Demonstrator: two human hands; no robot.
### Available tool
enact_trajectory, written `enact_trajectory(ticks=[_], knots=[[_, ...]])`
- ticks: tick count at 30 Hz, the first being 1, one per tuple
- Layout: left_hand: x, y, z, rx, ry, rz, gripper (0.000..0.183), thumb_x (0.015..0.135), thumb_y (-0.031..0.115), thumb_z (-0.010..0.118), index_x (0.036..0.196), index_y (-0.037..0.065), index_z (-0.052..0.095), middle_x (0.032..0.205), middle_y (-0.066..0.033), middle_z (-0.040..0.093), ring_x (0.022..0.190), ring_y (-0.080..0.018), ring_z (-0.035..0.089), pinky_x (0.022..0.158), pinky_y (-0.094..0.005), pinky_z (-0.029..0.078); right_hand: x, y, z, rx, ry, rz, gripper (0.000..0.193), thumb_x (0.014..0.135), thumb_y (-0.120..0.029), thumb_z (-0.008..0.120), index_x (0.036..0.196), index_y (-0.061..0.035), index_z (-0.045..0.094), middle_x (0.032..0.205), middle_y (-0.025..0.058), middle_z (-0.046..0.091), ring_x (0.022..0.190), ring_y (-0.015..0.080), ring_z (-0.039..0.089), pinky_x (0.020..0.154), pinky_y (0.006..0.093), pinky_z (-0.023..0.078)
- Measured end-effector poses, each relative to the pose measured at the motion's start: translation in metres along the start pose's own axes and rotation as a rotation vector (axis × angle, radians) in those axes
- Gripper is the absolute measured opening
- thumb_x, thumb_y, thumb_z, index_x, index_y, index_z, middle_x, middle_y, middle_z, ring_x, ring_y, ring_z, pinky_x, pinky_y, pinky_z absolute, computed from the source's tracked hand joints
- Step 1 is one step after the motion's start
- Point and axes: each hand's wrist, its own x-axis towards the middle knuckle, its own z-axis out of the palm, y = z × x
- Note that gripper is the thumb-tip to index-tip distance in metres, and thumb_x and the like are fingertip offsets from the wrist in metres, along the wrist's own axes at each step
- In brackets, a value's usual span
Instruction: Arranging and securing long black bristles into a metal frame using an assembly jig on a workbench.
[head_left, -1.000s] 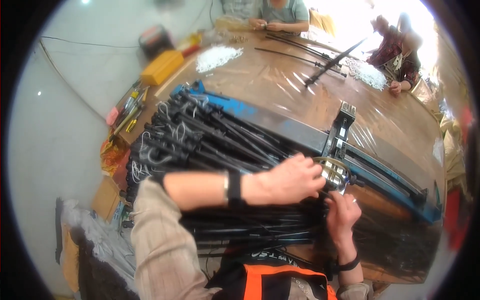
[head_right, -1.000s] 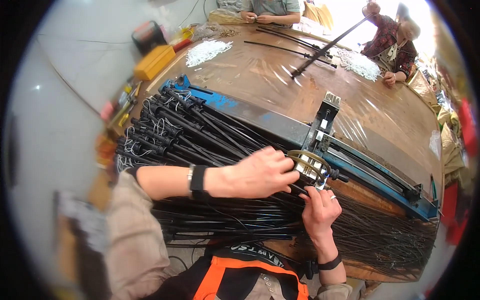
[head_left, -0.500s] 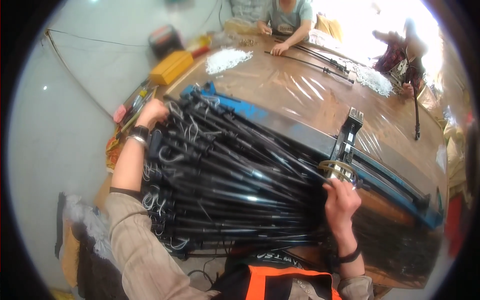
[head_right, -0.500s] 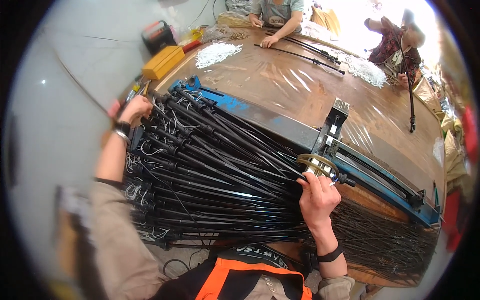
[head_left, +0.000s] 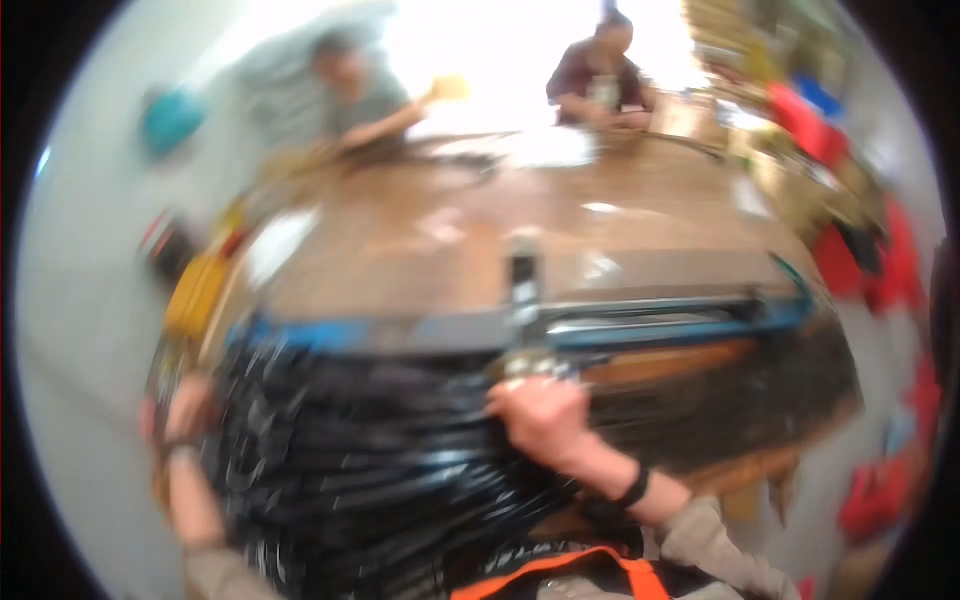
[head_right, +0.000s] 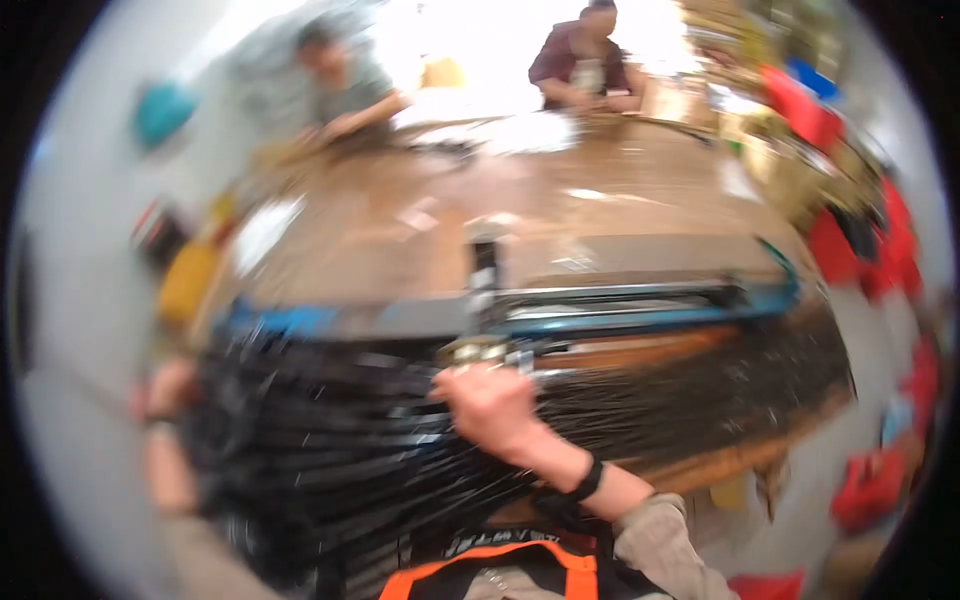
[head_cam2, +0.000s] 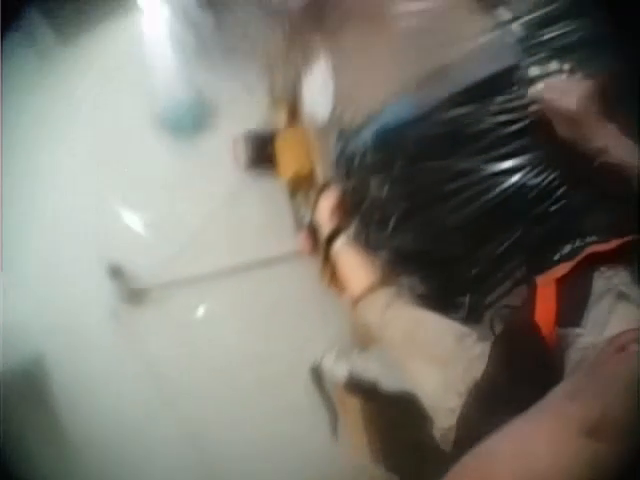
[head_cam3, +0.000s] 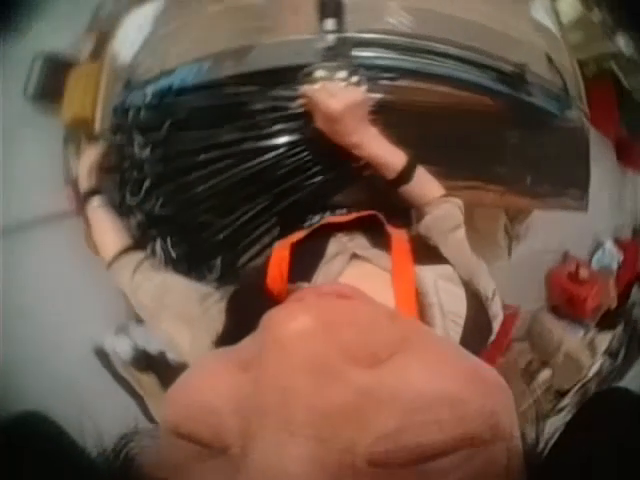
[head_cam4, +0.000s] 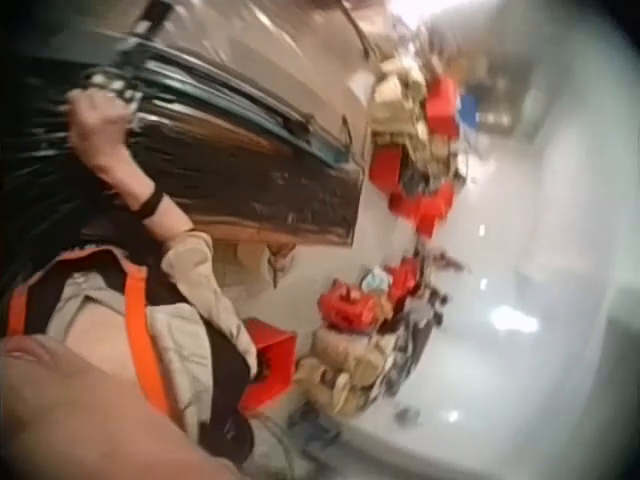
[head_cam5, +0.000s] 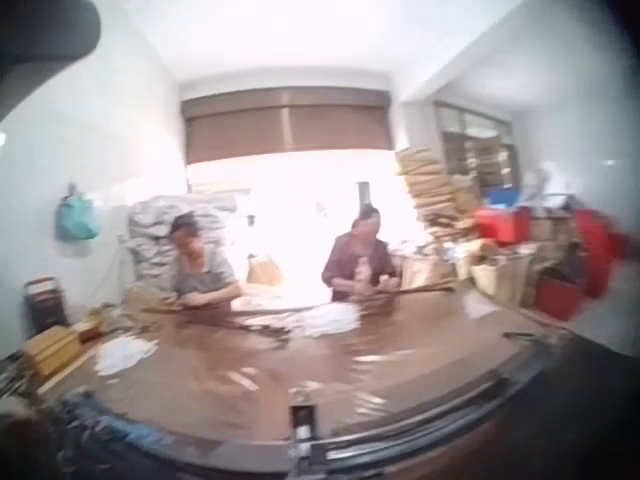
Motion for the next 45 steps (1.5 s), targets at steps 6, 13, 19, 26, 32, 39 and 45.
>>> enact_trajectory(ticks=[6, 13, 19, 26, 32, 39, 45], knots=[[-0.012, -0.008, -0.008, -0.719, -0.038, -0.758, 0.024, 0.066, 0.015, 0.078, 0.087, 0.005, 0.072, 0.083, -0.0182, 0.069, 0.079, -0.0355, 0.068, 0.068, -0.0448, 0.054, -0.010, -0.002, -0.013, 0.026, 0.059, 0.044, 0.016, 0.079, -0.022, 0.073, 0.082, -0.0132, 0.060, 0.063, 0.0032, 0.051, 0.056, 0.0226, 0.058, 0.051, 0.0349, 0.045], [-0.004, 0.050, -0.082, -0.331, 0.054, -0.641, 0.033, 0.090, 0.032, 0.062, 0.108, 0.004, 0.069, 0.094, -0.0234, 0.069, 0.088, -0.0401, 0.068, 0.076, -0.0495, 0.054, -0.002, -0.004, -0.003, 0.106, 0.040, -0.007, 0.014, 0.076, -0.014, 0.076, 0.087, -0.0138, 0.067, 0.065, 0.0057, 0.058, 0.057, 0.0241, 0.060, 0.050, 0.0354, 0.046], [0.038, 0.034, -0.097, -0.244, 0.282, -0.588, 0.021, 0.081, 0.014, 0.059, 0.079, -0.005, 0.068, 0.081, -0.0271, 0.067, 0.082, -0.0427, 0.066, 0.075, -0.0492, 0.054, -0.001, -0.004, -0.015, 0.096, 0.001, 0.091, 0.016, 0.076, -0.002, 0.076, 0.089, -0.0062, 0.068, 0.070, 0.0113, 0.062, 0.060, 0.0274, 0.061, 0.055, 0.0359, 0.047], [0.015, 0.025, -0.094, -0.338, -0.147, -0.744, 0.016, 0.087, 0.020, 0.066, 0.084, 0.004, 0.065, 0.067, -0.0074, 0.067, 0.054, -0.0168, 0.065, 0.049, -0.0345, 0.052, -0.004, -0.008, -0.007, 0.084, -0.005, 0.039, 0.017, 0.078, -0.014, 0.079, 0.090, -0.0095, 0.068, 0.066, 0.0067, 0.058, 0.057, 0.0255, 0.058, 0.050, 0.0351, 0.043], [0.014, 0.042, -0.081, -0.622, -0.234, -0.836, 0.016, 0.085, 0.019, 0.068, 0.086, 0.004, 0.065, 0.068, -0.0067, 0.067, 0.055, -0.0159, 0.063, 0.049, -0.0320, 0.050, -0.003, -0.005, -0.009, 0.113, 0.013, 0.067, 0.015, 0.080, -0.012, 0.077, 0.091, -0.0085, 0.068, 0.065, 0.0064, 0.057, 0.055, 0.0251, 0.056, 0.050, 0.0349, 0.042], [0.002, 0.026, -0.075, -0.801, -0.337, -0.880, 0.018, 0.082, 0.019, 0.069, 0.088, 0.001, 0.068, 0.071, -0.0108, 0.067, 0.059, -0.0204, 0.065, 0.055, -0.0350, 0.053, 0.003, -0.013, -0.005, 0.164, 0.065, 0.138, 0.013, 0.082, -0.008, 0.075, 0.093, -0.0063, 0.068, 0.065, 0.0085, 0.057, 0.055, 0.0256, 0.057, 0.052, 0.0343, 0.044], [0.040, 0.080, -0.163, -0.309, 0.778, -0.584, 0.020, 0.093, 0.019, 0.060, 0.098, 0.001, 0.066, 0.084, -0.0128, 0.069, 0.082, -0.0309, 0.067, 0.072, -0.0368, 0.052, 0.004, -0.006, -0.018, 0.109, 0.057, 0.127, 0.015, 0.080, -0.004, 0.075, 0.093, -0.0067, 0.069, 0.070, 0.0113, 0.062, 0.061, 0.0266, 0.061, 0.055, 0.0346, 0.048]])
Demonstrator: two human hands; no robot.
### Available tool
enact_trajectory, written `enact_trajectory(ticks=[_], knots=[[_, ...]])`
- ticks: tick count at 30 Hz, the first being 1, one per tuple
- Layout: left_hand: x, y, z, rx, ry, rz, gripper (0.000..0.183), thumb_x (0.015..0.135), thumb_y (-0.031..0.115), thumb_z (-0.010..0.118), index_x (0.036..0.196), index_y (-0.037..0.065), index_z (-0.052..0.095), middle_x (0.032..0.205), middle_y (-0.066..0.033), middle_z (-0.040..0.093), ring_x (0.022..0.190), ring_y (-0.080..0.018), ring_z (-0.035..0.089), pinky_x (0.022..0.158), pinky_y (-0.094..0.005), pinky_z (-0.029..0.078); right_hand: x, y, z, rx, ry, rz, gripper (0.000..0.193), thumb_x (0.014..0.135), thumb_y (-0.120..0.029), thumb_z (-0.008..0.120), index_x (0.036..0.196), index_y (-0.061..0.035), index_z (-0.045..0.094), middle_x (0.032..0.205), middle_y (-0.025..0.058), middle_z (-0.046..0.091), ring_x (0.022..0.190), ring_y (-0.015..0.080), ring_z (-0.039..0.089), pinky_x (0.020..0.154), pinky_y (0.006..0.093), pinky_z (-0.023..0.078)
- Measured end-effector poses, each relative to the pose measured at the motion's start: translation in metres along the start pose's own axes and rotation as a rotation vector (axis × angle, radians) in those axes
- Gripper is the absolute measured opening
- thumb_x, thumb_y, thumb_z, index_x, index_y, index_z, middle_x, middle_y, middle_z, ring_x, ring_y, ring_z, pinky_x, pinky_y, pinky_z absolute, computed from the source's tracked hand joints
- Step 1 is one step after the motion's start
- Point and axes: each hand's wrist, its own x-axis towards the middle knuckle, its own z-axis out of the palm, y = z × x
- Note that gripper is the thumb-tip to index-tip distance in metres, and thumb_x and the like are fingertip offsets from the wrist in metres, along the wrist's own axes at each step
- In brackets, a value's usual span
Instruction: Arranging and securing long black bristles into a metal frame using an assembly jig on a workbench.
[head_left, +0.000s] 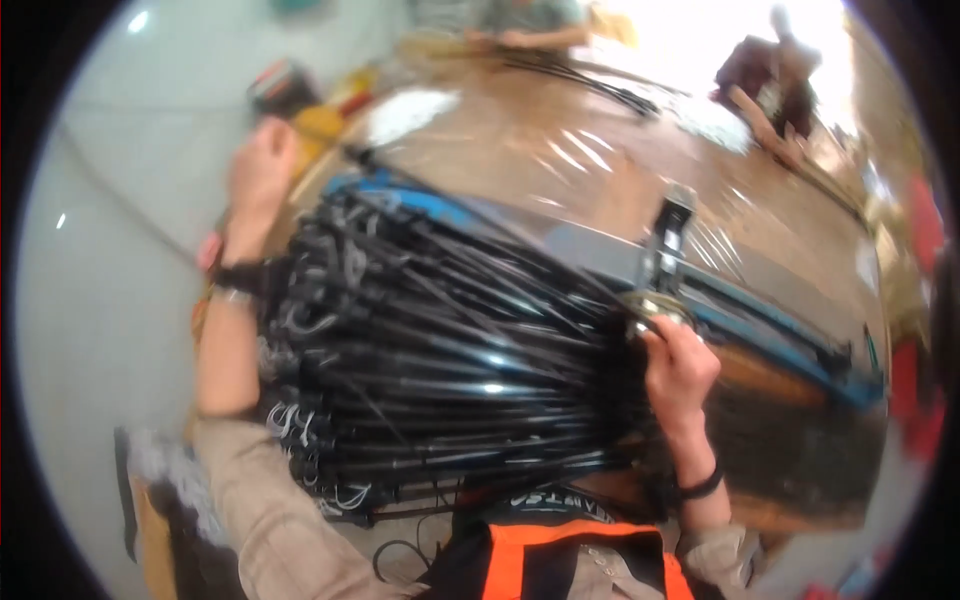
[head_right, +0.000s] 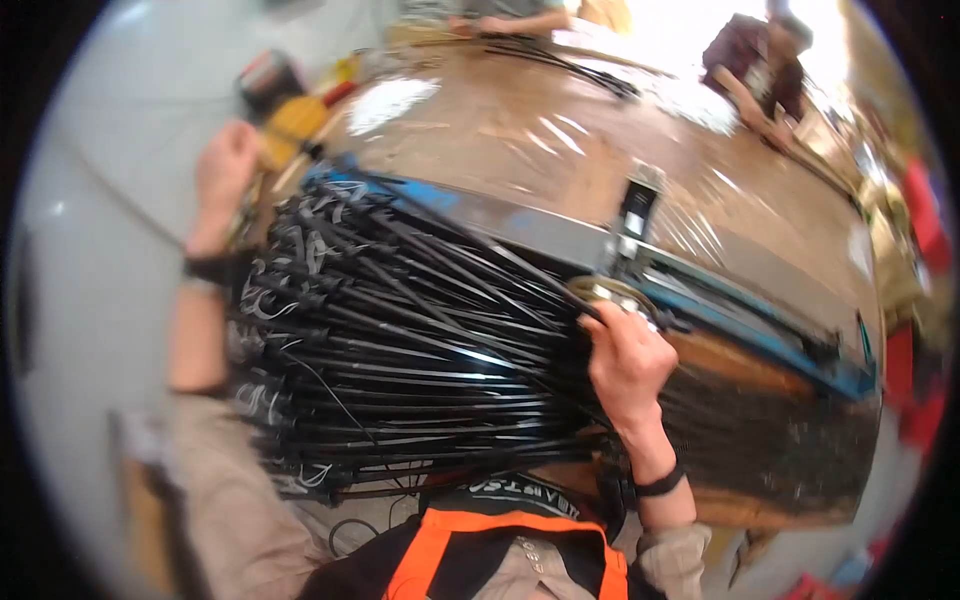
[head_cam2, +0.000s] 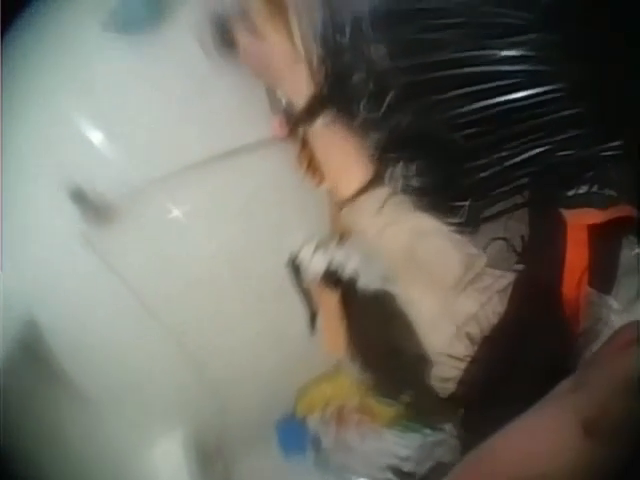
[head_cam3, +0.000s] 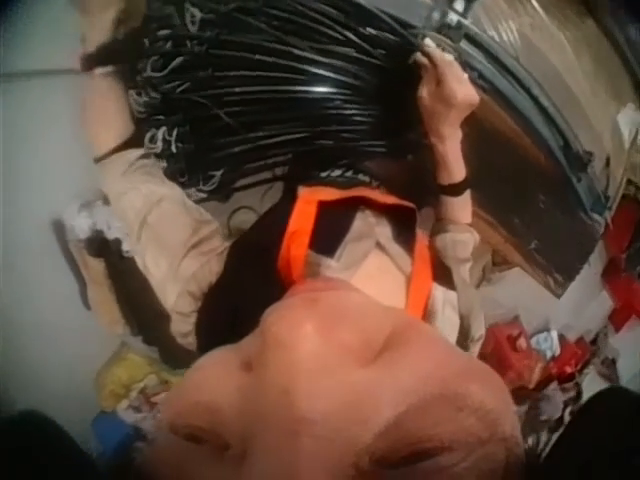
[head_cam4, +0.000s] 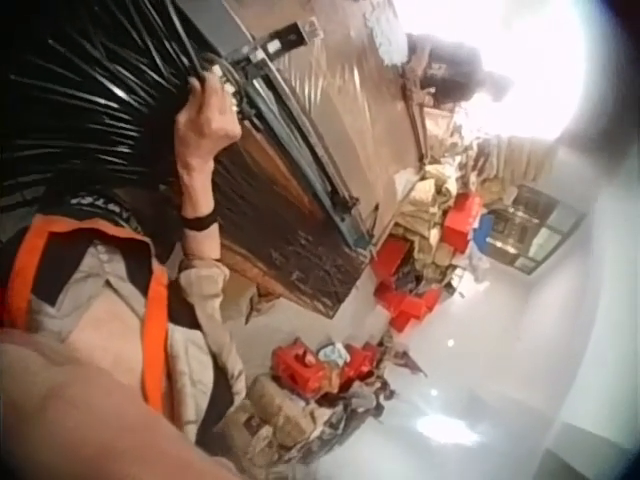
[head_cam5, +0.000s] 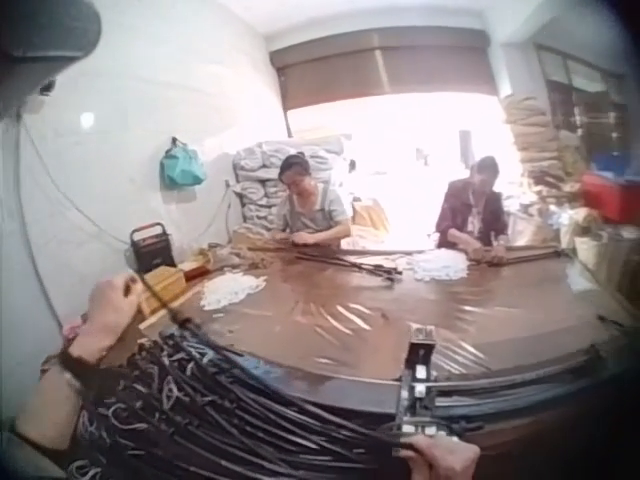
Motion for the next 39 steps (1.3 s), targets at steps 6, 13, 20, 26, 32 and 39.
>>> enact_trajectory(ticks=[6, 13, 20, 26, 32, 39], knots=[[-0.089, 0.251, -0.004, -0.473, -0.314, 1.042, 0.037, 0.088, 0.001, 0.060, 0.125, 0.000, 0.059, 0.104, -0.0170, 0.063, 0.094, -0.0348, 0.061, 0.079, -0.0426, 0.050, 0.003, 0.020, -0.006, -0.037, 0.079, -0.085, 0.016, 0.078, -0.016, 0.076, 0.088, -0.0093, 0.065, 0.070, 0.0077, 0.064, 0.056, 0.0227, 0.061, 0.049, 0.0349, 0.048], [-0.082, 0.306, 0.047, -0.475, -0.351, 1.244, 0.041, 0.081, 0.000, 0.062, 0.122, 0.002, 0.061, 0.080, -0.0147, 0.050, 0.074, -0.0325, 0.054, 0.061, -0.0434, 0.044, -0.028, 0.103, -0.074, 0.005, 0.289, 0.017, 0.021, 0.080, -0.022, 0.077, 0.094, -0.0092, 0.069, 0.069, 0.0048, 0.066, 0.057, 0.0137, 0.062, 0.052, 0.0294, 0.051], [-0.086, 0.394, 0.049, -0.543, -0.698, 1.288, 0.038, 0.081, -0.001, 0.061, 0.119, 0.002, 0.062, 0.081, -0.0146, 0.053, 0.074, -0.0322, 0.055, 0.060, -0.0423, 0.045, -0.032, 0.137, -0.136, 0.159, -0.109, 0.276, 0.041, 0.082, -0.038, 0.075, 0.116, -0.0163, 0.066, 0.076, 0.0090, 0.070, 0.070, 0.0259, 0.069, 0.066, 0.0370, 0.056], [-0.094, 0.411, 0.081, -0.550, -0.468, 1.242, 0.036, 0.081, 0.000, 0.063, 0.117, 0.005, 0.062, 0.080, -0.0135, 0.054, 0.074, -0.0315, 0.057, 0.062, -0.0428, 0.046, -0.072, 0.216, -0.147, -0.152, -0.107, 0.316, 0.045, 0.084, -0.040, 0.073, 0.122, -0.0161, 0.063, 0.072, 0.0090, 0.067, 0.068, 0.0267, 0.068, 0.065, 0.0389, 0.055], [-0.080, 0.414, 0.091, -0.519, -0.524, 1.262, 0.031, 0.083, 0.000, 0.062, 0.113, 0.005, 0.062, 0.079, -0.0127, 0.053, 0.073, -0.0313, 0.056, 0.062, -0.0415, 0.046, -0.072, 0.228, -0.168, -0.338, -0.015, 0.517, 0.042, 0.084, -0.038, 0.072, 0.117, -0.0124, 0.066, 0.076, 0.0088, 0.067, 0.073, 0.0266, 0.068, 0.065, 0.0391, 0.054], [-0.079, 0.397, 0.079, -0.561, -0.529, 1.190, 0.030, 0.084, 0.001, 0.062, 0.112, 0.007, 0.064, 0.075, -0.0118, 0.052, 0.071, -0.0293, 0.056, 0.061, -0.0410, 0.046, -0.059, 0.179, -0.147, -0.162, 0.058, 0.118, 0.032, 0.085, -0.034, 0.072, 0.108, -0.0116, 0.070, 0.075, 0.0072, 0.067, 0.072, 0.0209, 0.068, 0.061, 0.0337, 0.053]])
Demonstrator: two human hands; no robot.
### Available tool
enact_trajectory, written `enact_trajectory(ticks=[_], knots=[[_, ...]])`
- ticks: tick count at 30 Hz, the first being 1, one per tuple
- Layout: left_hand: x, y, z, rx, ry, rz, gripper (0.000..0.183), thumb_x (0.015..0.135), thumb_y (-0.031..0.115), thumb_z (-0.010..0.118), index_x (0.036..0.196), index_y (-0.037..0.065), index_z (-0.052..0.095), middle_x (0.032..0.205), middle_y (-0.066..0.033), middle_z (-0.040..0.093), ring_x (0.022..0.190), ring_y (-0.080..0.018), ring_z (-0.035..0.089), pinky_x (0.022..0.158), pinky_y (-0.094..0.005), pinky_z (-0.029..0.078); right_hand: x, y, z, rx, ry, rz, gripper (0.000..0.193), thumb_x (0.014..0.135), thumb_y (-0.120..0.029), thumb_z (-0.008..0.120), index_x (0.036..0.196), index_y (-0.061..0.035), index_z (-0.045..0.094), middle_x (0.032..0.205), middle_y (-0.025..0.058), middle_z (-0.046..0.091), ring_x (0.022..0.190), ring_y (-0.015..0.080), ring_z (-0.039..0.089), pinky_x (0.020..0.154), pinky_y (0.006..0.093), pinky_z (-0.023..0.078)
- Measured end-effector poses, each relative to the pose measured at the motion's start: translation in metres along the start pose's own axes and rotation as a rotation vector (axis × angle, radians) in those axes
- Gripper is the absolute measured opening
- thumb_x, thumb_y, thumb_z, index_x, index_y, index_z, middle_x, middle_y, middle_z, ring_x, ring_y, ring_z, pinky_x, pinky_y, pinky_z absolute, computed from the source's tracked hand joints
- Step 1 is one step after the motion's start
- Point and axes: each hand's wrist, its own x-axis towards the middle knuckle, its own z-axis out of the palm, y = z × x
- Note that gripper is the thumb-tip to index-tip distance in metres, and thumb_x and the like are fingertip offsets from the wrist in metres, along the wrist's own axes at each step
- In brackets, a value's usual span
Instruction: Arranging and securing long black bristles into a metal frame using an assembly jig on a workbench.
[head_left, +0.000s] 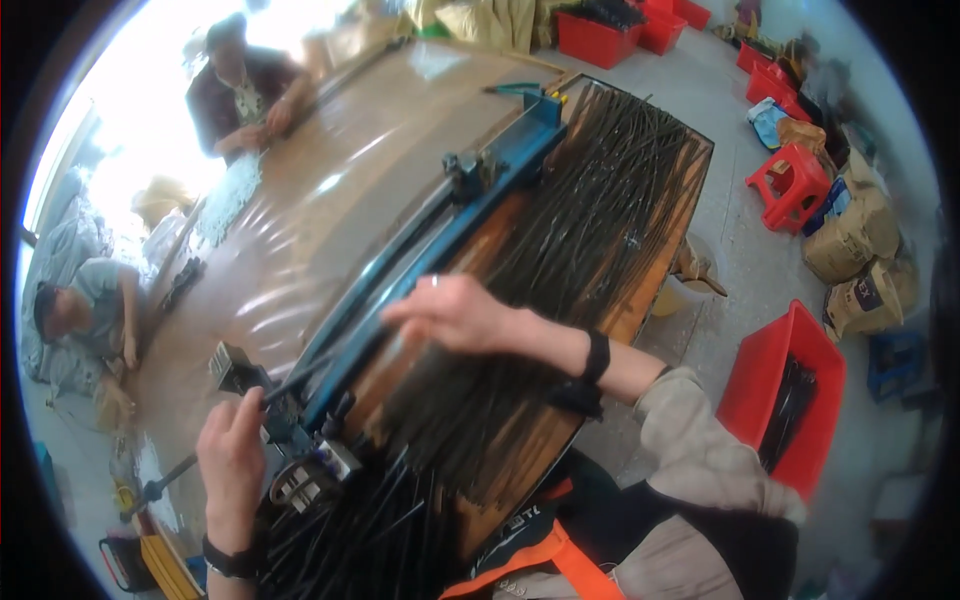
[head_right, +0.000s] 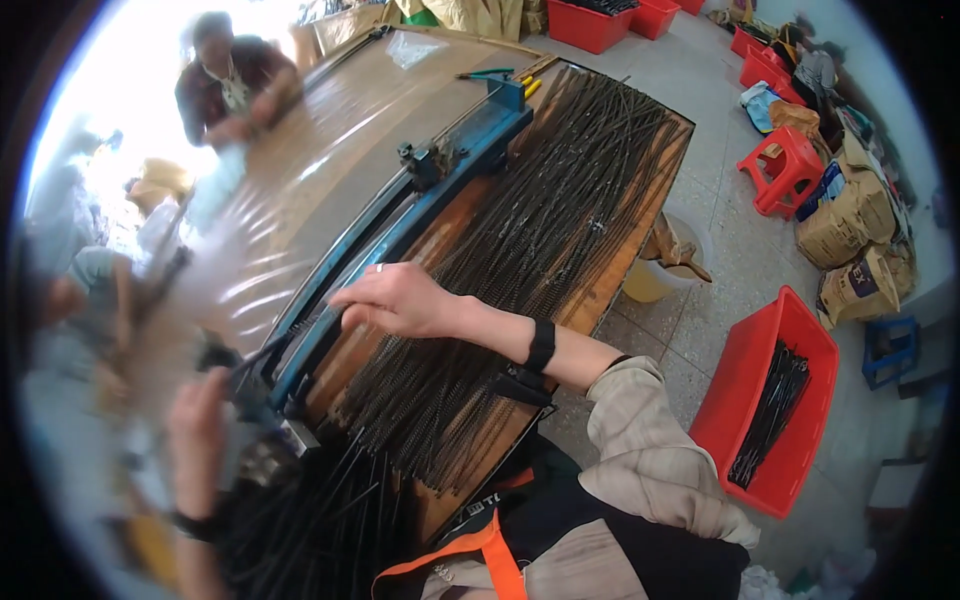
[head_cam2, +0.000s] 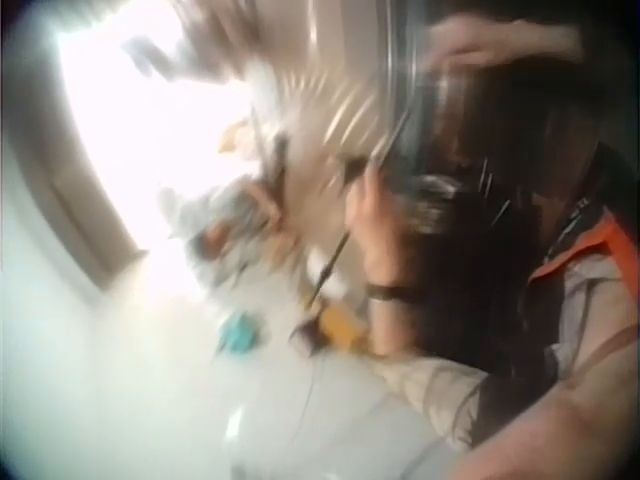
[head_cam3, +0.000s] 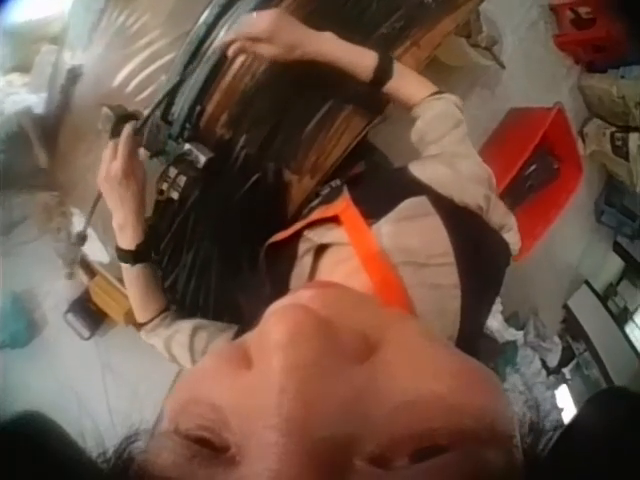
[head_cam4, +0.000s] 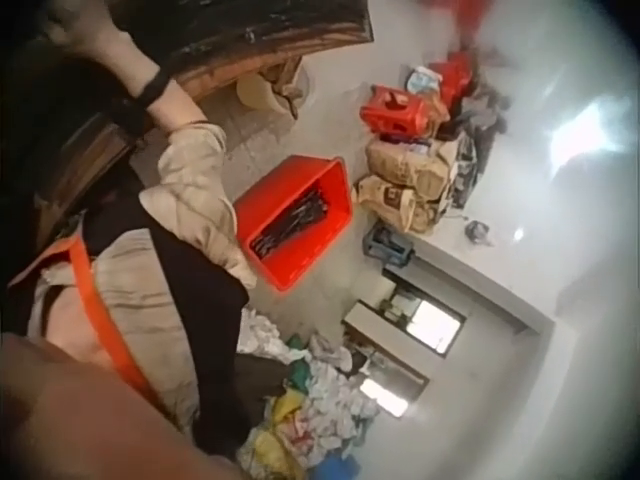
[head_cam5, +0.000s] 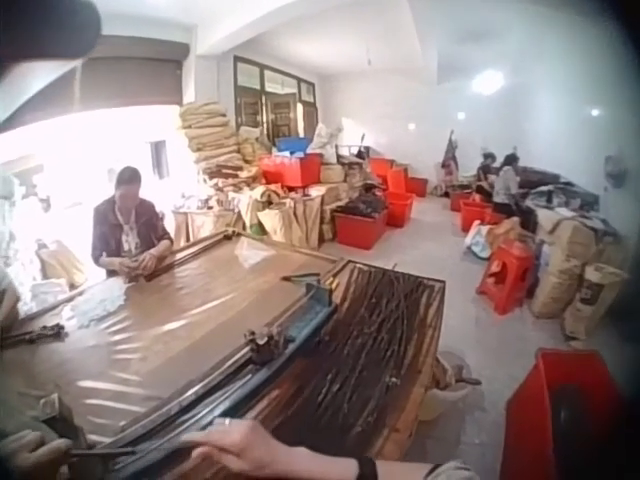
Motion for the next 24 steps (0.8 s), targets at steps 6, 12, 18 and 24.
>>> enact_trajectory(ticks=[6, 12, 18, 24], knots=[[-0.022, 0.008, -0.003, -0.027, 0.011, 0.003, 0.029, 0.083, 0.001, 0.064, 0.111, 0.008, 0.065, 0.074, -0.0116, 0.051, 0.069, -0.0285, 0.054, 0.060, -0.0407, 0.045, 0.013, -0.037, 0.028, 0.111, 0.073, -0.093, 0.031, 0.085, -0.034, 0.072, 0.109, -0.0141, 0.071, 0.068, 0.0042, 0.064, 0.066, 0.0159, 0.065, 0.056, 0.0304, 0.051], [-0.046, 0.007, -0.006, 0.006, 0.037, -0.040, 0.031, 0.084, -0.001, 0.063, 0.113, 0.007, 0.064, 0.076, -0.0121, 0.052, 0.071, -0.0301, 0.055, 0.063, -0.0403, 0.046, 0.014, -0.050, 0.045, 0.065, 0.101, -0.109, 0.036, 0.082, -0.033, 0.075, 0.113, -0.0151, 0.070, 0.069, 0.0033, 0.062, 0.060, 0.0155, 0.062, 0.052, 0.0312, 0.048], [-0.119, -0.074, -0.048, 0.199, 0.281, -0.268, 0.025, 0.090, -0.002, 0.057, 0.114, 0.002, 0.060, 0.091, -0.0182, 0.058, 0.083, -0.0369, 0.058, 0.072, -0.0427, 0.048, 0.003, 0.007, 0.032, -0.126, 0.068, 0.043, 0.023, 0.082, -0.010, 0.070, 0.105, -0.0106, 0.069, 0.080, 0.0086, 0.068, 0.074, 0.0264, 0.067, 0.065, 0.0396, 0.050], [-0.114, -0.066, -0.090, 0.158, 0.369, -0.329, 0.026, 0.093, 0.000, 0.057, 0.119, 0.001, 0.060, 0.095, -0.0205, 0.061, 0.083, -0.0364, 0.061, 0.072, -0.0402, 0.048, 0.069, -0.051, 0.071, 0.466, -0.362, 0.517, 0.008, 0.093, -0.007, 0.063, 0.099, -0.0060, 0.067, 0.087, 0.0059, 0.071, 0.078, 0.0152, 0.069, 0.068, 0.0289, 0.053]])
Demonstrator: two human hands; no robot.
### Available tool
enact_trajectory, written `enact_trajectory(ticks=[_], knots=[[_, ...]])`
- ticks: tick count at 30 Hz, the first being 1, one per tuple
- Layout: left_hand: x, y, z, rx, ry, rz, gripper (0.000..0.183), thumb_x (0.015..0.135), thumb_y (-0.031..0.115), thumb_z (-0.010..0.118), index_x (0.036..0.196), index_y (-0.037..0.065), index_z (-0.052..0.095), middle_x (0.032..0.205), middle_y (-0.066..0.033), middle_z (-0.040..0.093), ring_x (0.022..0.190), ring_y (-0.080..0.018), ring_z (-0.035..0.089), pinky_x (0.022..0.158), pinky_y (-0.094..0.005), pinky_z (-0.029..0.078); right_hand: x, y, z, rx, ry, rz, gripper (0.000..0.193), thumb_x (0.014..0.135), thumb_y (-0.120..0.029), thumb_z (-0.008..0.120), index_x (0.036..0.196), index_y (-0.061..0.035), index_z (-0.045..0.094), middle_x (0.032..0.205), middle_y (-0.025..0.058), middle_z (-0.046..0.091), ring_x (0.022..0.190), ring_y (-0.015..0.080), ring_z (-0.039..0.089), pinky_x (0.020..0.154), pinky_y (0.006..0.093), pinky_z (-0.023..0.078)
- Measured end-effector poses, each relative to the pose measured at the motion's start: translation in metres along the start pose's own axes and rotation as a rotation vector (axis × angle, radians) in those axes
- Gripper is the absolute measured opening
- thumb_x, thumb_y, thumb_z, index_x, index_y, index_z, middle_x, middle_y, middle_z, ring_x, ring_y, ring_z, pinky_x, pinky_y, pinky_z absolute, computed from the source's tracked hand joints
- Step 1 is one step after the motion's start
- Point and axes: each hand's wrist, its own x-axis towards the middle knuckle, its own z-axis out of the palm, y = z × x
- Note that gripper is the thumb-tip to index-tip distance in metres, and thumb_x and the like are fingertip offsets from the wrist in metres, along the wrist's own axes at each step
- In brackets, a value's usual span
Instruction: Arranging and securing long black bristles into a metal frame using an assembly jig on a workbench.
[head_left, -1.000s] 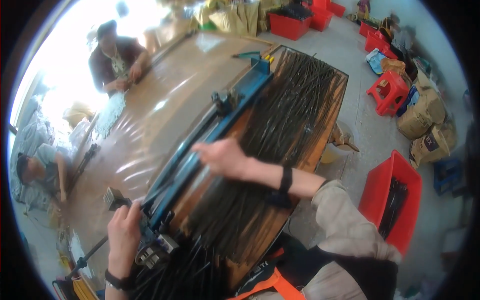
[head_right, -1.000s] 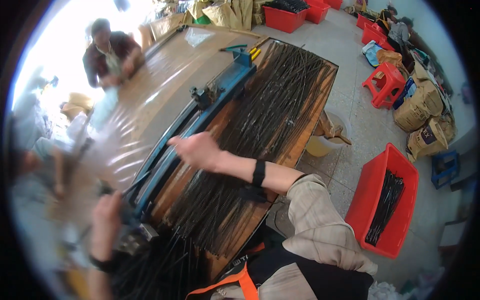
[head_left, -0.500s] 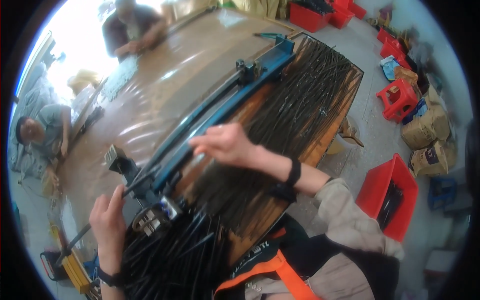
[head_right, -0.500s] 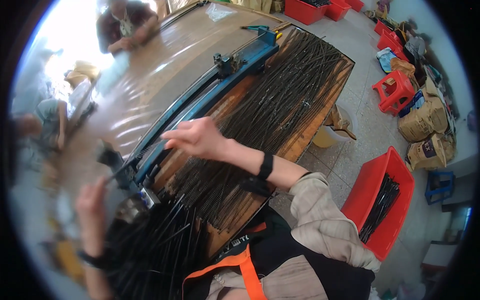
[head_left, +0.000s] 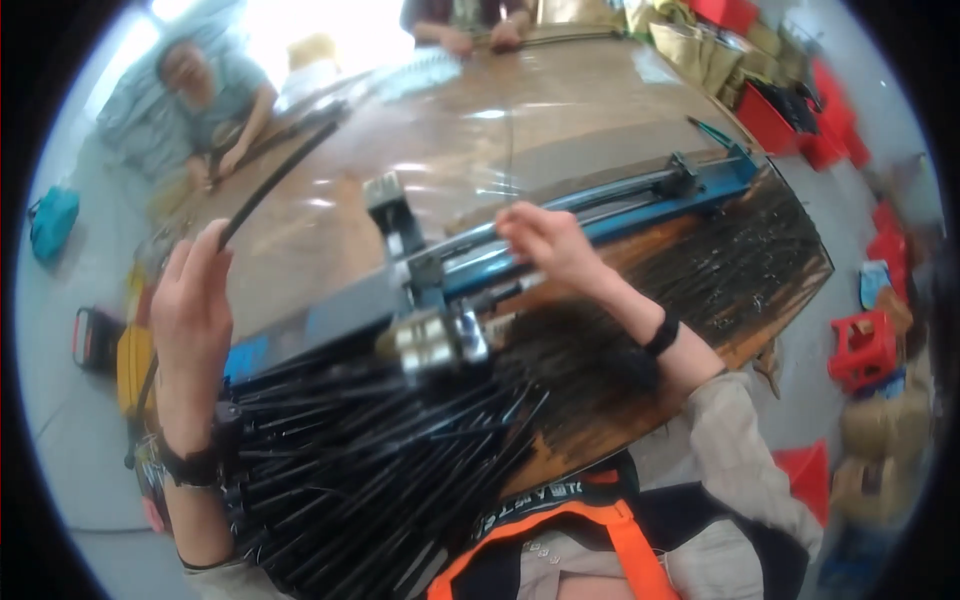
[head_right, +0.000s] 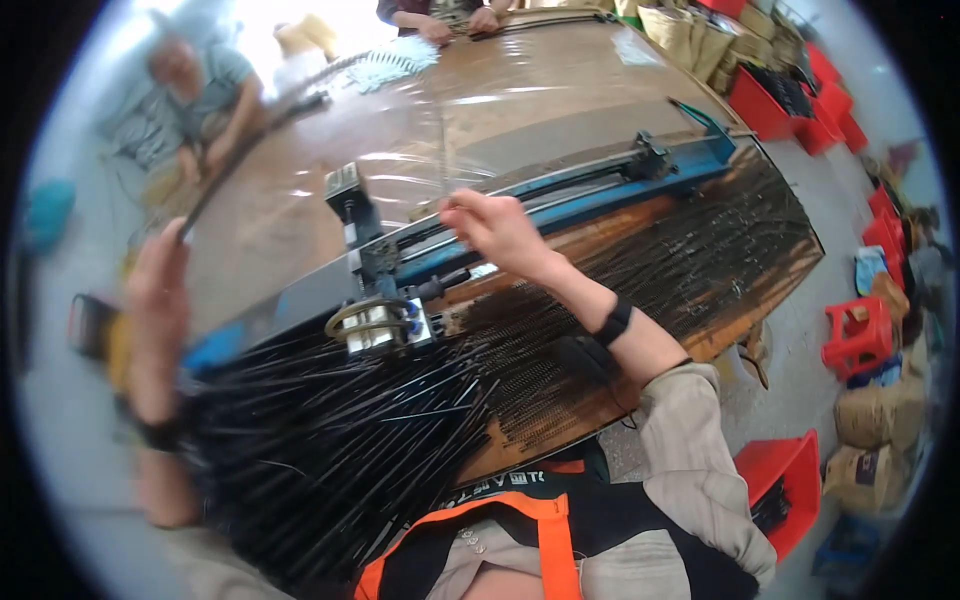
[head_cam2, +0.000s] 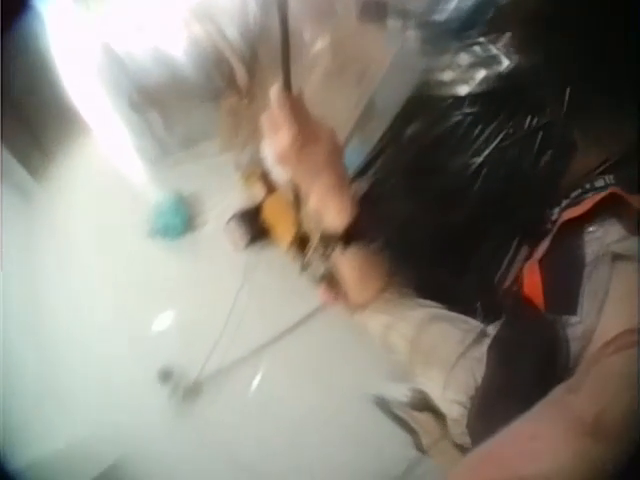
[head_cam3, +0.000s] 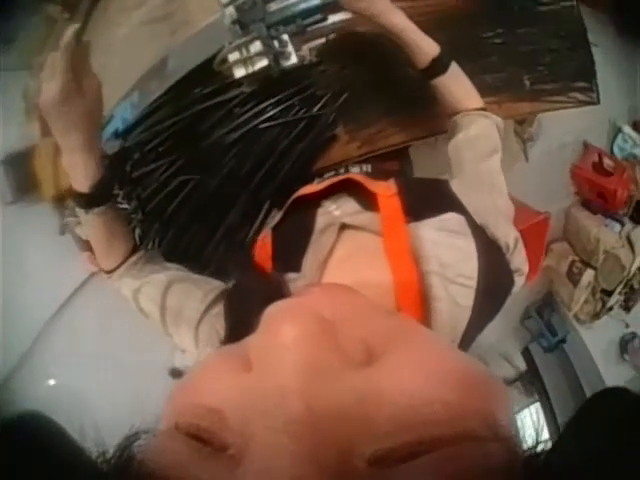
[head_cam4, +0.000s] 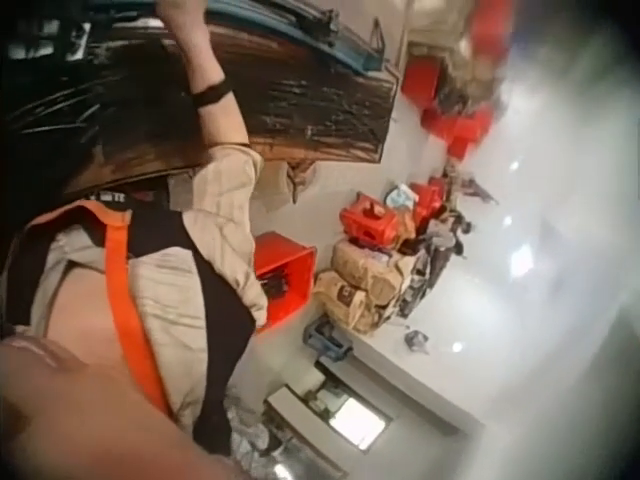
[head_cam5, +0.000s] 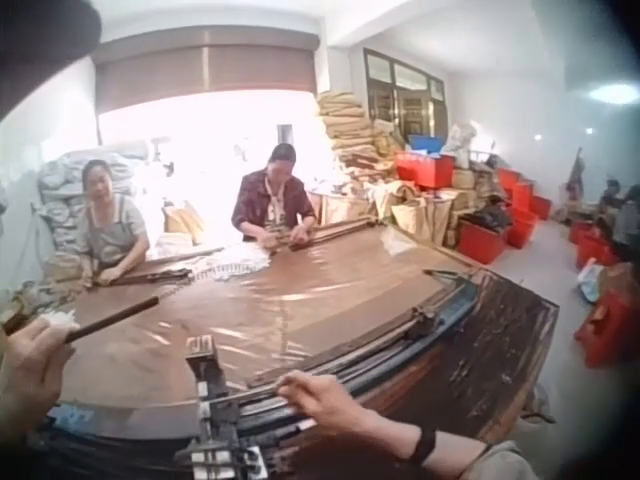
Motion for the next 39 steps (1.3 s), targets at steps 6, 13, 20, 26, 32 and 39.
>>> enact_trajectory(ticks=[6, 13, 20, 26, 32, 39], knots=[[-0.045, -0.016, -0.032, 0.015, -0.007, -0.101, 0.029, 0.093, 0.001, 0.058, 0.121, 0.004, 0.061, 0.088, -0.0187, 0.060, 0.076, -0.0328, 0.060, 0.067, -0.0380, 0.047, 0.070, -0.032, 0.089, 0.023, -0.128, -0.560, 0.010, 0.095, -0.017, 0.064, 0.094, -0.0074, 0.067, 0.084, 0.0033, 0.071, 0.077, 0.0115, 0.069, 0.066, 0.0249, 0.054], [-0.094, -0.038, -0.030, 0.040, -0.151, -0.290, 0.029, 0.092, 0.002, 0.059, 0.121, 0.005, 0.062, 0.084, -0.0177, 0.059, 0.071, -0.0316, 0.058, 0.064, -0.0373, 0.046, 0.093, -0.025, 0.103, 0.021, -0.156, -0.620, 0.009, 0.092, -0.017, 0.067, 0.096, -0.0082, 0.067, 0.079, 0.0062, 0.071, 0.069, 0.0144, 0.068, 0.061, 0.0280, 0.053], [-0.096, -0.041, -0.018, -0.055, -0.076, -0.273, 0.028, 0.091, 0.004, 0.060, 0.118, 0.005, 0.063, 0.083, -0.0193, 0.059, 0.071, -0.0360, 0.059, 0.064, -0.0418, 0.046, 0.092, -0.047, 0.130, -0.311, -0.388, -0.491, 0.010, 0.090, -0.015, 0.063, 0.093, -0.0058, 0.067, 0.078, 0.0135, 0.070, 0.074, 0.0274, 0.069, 0.066, 0.0380, 0.052], [-0.103, -0.046, -0.015, -0.001, -0.164, -0.374, 0.023, 0.090, 0.008, 0.063, 0.112, 0.005, 0.066, 0.082, -0.0185, 0.060, 0.074, -0.0374, 0.060, 0.065, -0.0420, 0.048, 0.078, -0.017, 0.096, -0.621, -0.126, -0.600, 0.005, 0.080, -0.008, 0.066, 0.082, -0.0111, 0.063, 0.074, 0.0085, 0.065, 0.073, 0.0284, 0.065, 0.076, 0.0397, 0.044], [-0.105, -0.053, 0.028, -0.033, -0.296, -0.287, 0.019, 0.090, 0.016, 0.065, 0.107, 0.011, 0.069, 0.081, -0.0169, 0.060, 0.075, -0.0371, 0.062, 0.063, -0.0447, 0.049, 0.022, 0.061, -0.076, -1.021, 0.236, -0.559, 0.007, 0.083, -0.007, 0.062, 0.089, -0.0113, 0.065, 0.083, 0.0069, 0.066, 0.092, 0.0276, 0.060, 0.094, 0.0428, 0.036], [-0.042, -0.011, 0.156, -0.287, -0.278, -0.046, 0.017, 0.091, 0.026, 0.061, 0.093, 0.009, 0.062, 0.079, -0.0134, 0.061, 0.080, -0.0355, 0.063, 0.066, -0.0458, 0.051, 0.004, 0.104, -0.150, -0.982, 0.285, -0.471, 0.009, 0.094, -0.013, 0.057, 0.089, -0.0060, 0.058, 0.086, 0.0088, 0.062, 0.089, 0.0287, 0.058, 0.103, 0.0450, 0.035]])
